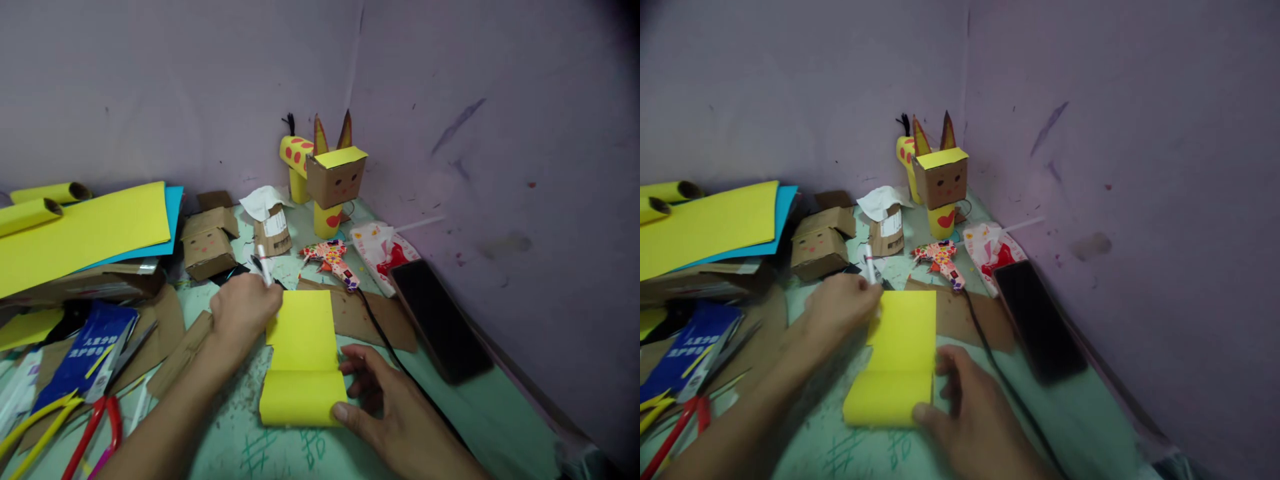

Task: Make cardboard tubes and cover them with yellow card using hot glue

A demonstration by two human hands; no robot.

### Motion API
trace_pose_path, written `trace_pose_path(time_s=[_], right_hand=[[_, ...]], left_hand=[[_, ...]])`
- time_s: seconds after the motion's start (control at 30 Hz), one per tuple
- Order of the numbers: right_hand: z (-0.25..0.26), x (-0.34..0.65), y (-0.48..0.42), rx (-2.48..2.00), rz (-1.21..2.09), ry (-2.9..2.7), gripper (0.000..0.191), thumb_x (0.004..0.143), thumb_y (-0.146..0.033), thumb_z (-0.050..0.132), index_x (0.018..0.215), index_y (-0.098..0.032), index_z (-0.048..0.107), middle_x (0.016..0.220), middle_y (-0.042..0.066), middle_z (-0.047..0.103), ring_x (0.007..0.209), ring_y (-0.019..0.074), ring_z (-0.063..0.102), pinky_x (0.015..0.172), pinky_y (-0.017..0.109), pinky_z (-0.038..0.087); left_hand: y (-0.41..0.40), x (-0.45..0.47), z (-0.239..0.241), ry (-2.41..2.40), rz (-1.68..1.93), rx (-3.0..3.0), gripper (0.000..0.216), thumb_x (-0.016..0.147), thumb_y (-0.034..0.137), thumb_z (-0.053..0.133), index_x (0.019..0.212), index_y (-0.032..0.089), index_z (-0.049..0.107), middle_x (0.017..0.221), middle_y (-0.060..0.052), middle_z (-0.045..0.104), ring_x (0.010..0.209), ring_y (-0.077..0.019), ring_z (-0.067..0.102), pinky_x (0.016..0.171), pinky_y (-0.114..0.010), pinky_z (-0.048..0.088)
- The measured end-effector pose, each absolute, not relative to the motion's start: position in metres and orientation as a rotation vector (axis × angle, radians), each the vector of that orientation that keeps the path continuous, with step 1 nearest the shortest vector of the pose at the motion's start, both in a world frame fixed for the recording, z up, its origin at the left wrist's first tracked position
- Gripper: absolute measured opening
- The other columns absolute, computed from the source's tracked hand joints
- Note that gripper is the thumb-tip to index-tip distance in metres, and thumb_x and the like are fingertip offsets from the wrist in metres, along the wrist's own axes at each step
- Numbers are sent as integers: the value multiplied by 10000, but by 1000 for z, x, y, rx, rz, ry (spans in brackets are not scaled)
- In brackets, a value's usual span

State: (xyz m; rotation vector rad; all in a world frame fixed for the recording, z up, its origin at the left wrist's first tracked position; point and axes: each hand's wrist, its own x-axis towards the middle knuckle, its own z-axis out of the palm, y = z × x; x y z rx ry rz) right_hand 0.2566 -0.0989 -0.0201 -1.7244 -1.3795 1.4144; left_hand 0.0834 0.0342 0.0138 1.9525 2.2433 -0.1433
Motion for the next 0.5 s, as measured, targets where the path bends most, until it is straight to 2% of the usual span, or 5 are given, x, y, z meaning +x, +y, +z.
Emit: trace_pose_path(time_s=[0.23, 0.33, 0.4, 0.43, 0.5], right_hand=[[-18, 256, -108, -1783, 1429, -1361, 664, 609, -211, 707, 1231, -216, 472, 1142, 81, 598, 983, 254, 557, 868, 396, 439], [-19, 257, -110, -1819, 1430, -1357, 695, 619, -233, 709, 1260, -199, 442, 1174, 108, 578, 1005, 275, 552, 883, 425, 435], [-20, 259, -110, -1805, 1433, -1379, 649, 643, -240, 695, 1243, -208, 451, 1180, 106, 576, 1025, 279, 548, 895, 433, 431], [-20, 259, -111, -1784, 1433, -1395, 621, 656, -241, 689, 1232, -217, 459, 1189, 100, 572, 1051, 278, 538, 915, 434, 420], [-21, 259, -112, -1740, 1428, -1427, 583, 671, -240, 687, 1212, -229, 471, 1203, 91, 569, 1100, 276, 519, 951, 434, 398]], left_hand=[[34, 71, 30, 2264, -156, 2038, 509, 825, 445, 327, 839, 100, 702, 892, -262, 695, 863, -437, 638, 602, -419, 436], [-4, 59, 34, 2088, -90, 2110, 476, 838, 533, 325, 861, 211, 675, 761, -110, 710, 769, -320, 662, 588, -350, 446], [-38, 47, 28, 1846, 173, 2051, 373, 787, 526, 462, 928, 231, 641, 748, -48, 691, 674, -239, 649, 558, -305, 475], [-56, 41, 22, 1773, 253, 2031, 372, 726, 472, 571, 1016, 242, 611, 830, -43, 694, 676, -223, 648, 559, -298, 500], [-86, 34, 4, 1565, 347, 2093, 609, 574, 296, 704, 1158, 260, 537, 1168, -82, 618, 842, -248, 659, 621, -308, 545]])
